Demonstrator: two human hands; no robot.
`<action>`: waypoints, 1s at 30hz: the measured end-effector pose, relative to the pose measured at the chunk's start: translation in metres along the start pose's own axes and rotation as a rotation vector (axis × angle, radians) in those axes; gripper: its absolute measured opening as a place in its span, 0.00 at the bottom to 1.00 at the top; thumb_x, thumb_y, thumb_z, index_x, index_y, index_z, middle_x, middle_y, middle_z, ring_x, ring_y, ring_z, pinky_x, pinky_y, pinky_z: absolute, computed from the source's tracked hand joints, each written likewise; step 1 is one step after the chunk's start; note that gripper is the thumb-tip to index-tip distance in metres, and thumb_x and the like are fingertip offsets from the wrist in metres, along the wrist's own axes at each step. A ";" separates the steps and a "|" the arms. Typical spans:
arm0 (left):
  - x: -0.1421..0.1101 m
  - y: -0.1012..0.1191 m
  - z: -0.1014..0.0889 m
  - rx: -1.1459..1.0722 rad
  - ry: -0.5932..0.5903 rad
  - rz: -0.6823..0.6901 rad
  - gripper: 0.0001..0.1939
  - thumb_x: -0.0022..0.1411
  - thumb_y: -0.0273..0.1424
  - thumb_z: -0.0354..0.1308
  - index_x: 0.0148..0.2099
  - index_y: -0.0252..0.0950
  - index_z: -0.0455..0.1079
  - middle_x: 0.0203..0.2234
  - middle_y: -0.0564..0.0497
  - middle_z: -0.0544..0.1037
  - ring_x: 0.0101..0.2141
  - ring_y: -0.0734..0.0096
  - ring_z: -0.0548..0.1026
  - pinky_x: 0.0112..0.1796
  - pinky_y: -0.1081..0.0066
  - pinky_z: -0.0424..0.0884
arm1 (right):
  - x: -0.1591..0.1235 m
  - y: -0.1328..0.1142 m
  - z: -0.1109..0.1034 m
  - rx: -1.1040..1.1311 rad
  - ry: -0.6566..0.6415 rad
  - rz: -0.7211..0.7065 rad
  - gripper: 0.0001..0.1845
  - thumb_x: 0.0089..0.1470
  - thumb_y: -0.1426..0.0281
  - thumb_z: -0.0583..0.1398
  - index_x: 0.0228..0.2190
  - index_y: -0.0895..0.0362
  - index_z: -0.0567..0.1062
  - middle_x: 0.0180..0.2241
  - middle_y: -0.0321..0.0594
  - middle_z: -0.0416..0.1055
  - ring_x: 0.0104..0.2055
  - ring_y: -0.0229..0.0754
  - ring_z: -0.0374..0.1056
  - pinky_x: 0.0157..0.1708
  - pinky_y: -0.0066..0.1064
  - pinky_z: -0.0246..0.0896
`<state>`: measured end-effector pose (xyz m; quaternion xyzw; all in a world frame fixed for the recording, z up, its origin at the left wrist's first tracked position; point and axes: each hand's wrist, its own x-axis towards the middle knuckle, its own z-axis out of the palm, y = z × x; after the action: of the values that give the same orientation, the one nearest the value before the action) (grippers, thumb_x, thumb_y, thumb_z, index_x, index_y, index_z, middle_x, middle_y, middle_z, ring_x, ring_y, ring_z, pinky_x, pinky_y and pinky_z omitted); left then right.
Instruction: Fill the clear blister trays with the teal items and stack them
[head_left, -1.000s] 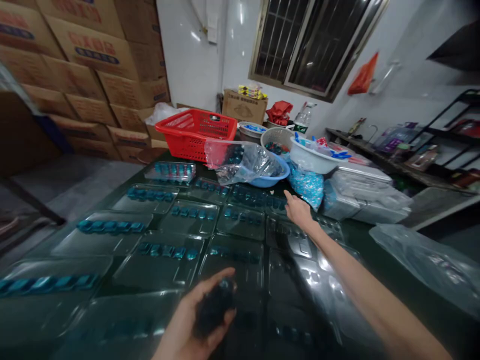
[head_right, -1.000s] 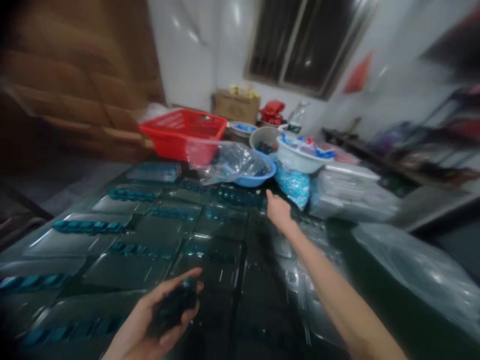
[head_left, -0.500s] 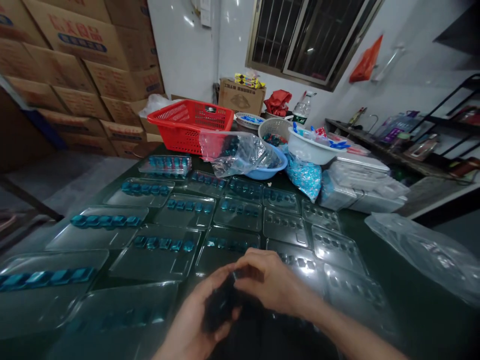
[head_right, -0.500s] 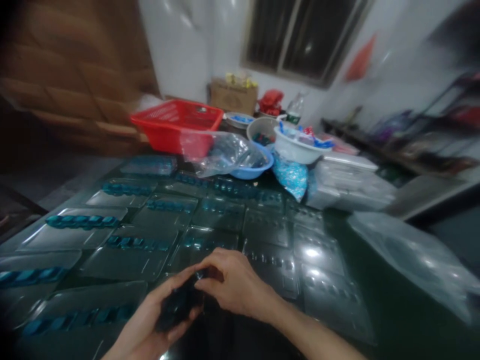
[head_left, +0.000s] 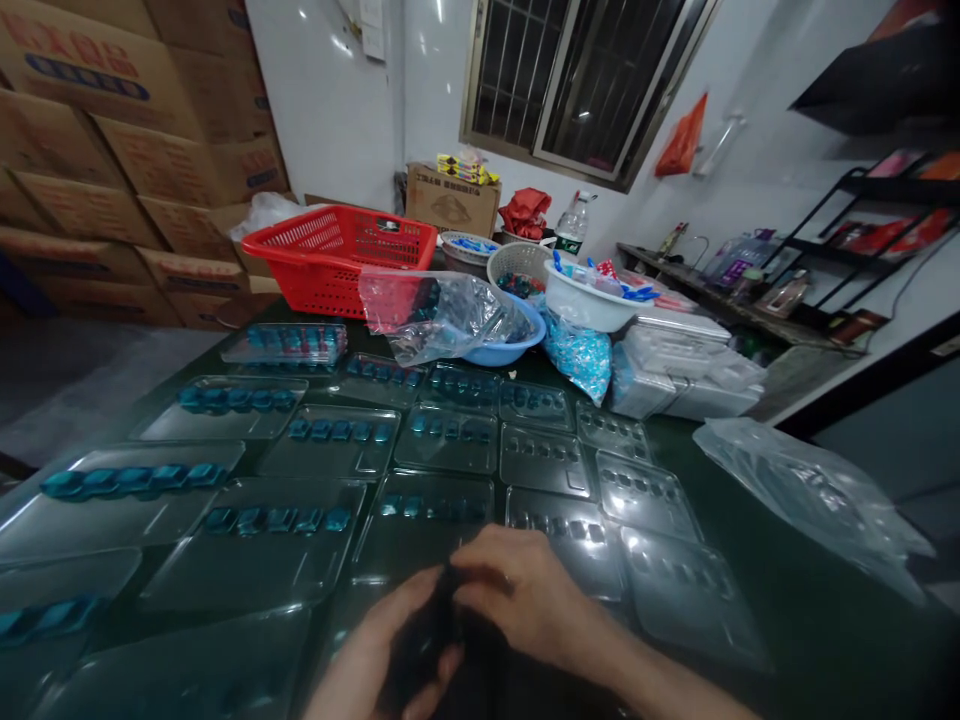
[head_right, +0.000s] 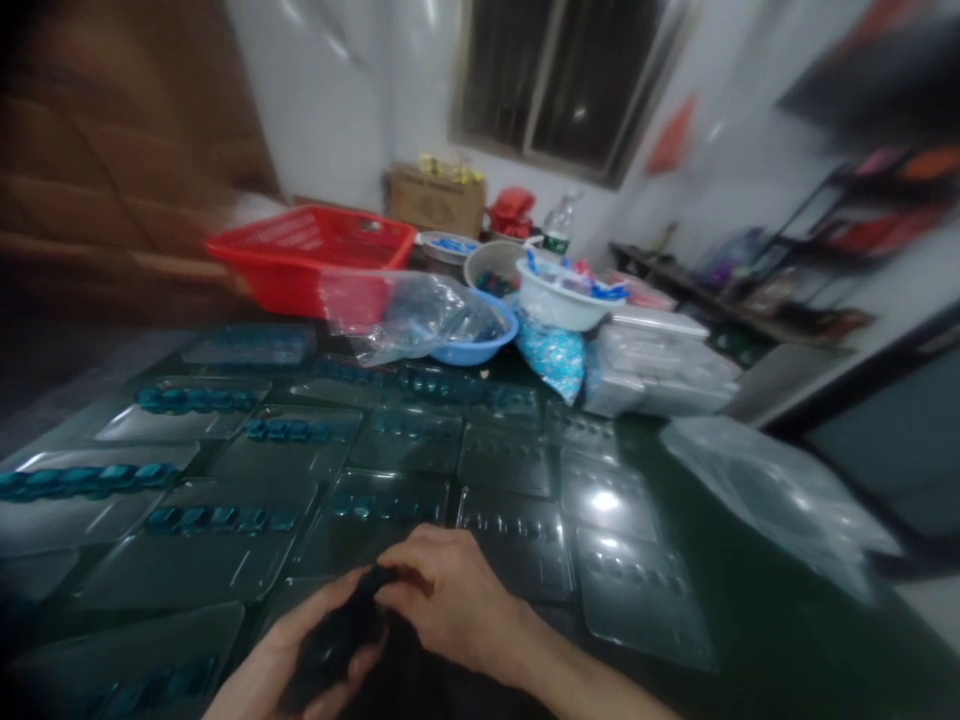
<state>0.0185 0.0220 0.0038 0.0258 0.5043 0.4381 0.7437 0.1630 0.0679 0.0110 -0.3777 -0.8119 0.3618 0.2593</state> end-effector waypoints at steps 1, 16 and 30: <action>-0.001 0.001 0.001 0.001 -0.003 -0.020 0.08 0.47 0.31 0.60 0.28 0.32 0.67 0.17 0.50 0.71 0.15 0.76 0.67 0.11 0.82 0.48 | 0.000 0.001 -0.002 0.004 -0.002 0.006 0.08 0.48 0.74 0.59 0.33 0.57 0.74 0.28 0.35 0.68 0.30 0.32 0.64 0.30 0.21 0.56; 0.003 0.009 0.006 0.023 0.206 -0.034 0.13 0.42 0.23 0.63 0.34 0.37 0.69 0.22 0.55 0.72 0.18 0.78 0.68 0.17 0.79 0.61 | -0.005 0.009 -0.005 -0.309 -0.047 -0.103 0.05 0.51 0.76 0.53 0.30 0.59 0.69 0.26 0.36 0.64 0.29 0.34 0.60 0.28 0.24 0.53; -0.002 0.001 -0.005 -0.017 -0.082 0.013 0.13 0.38 0.24 0.63 0.30 0.37 0.66 0.19 0.55 0.68 0.17 0.79 0.65 0.15 0.81 0.52 | -0.017 -0.006 0.001 -0.482 0.211 -0.265 0.06 0.51 0.77 0.52 0.28 0.59 0.68 0.25 0.38 0.65 0.28 0.36 0.60 0.27 0.27 0.55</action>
<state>0.0140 0.0195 0.0036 0.0408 0.4695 0.4456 0.7611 0.1693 0.0510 0.0124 -0.3546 -0.8853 0.0801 0.2901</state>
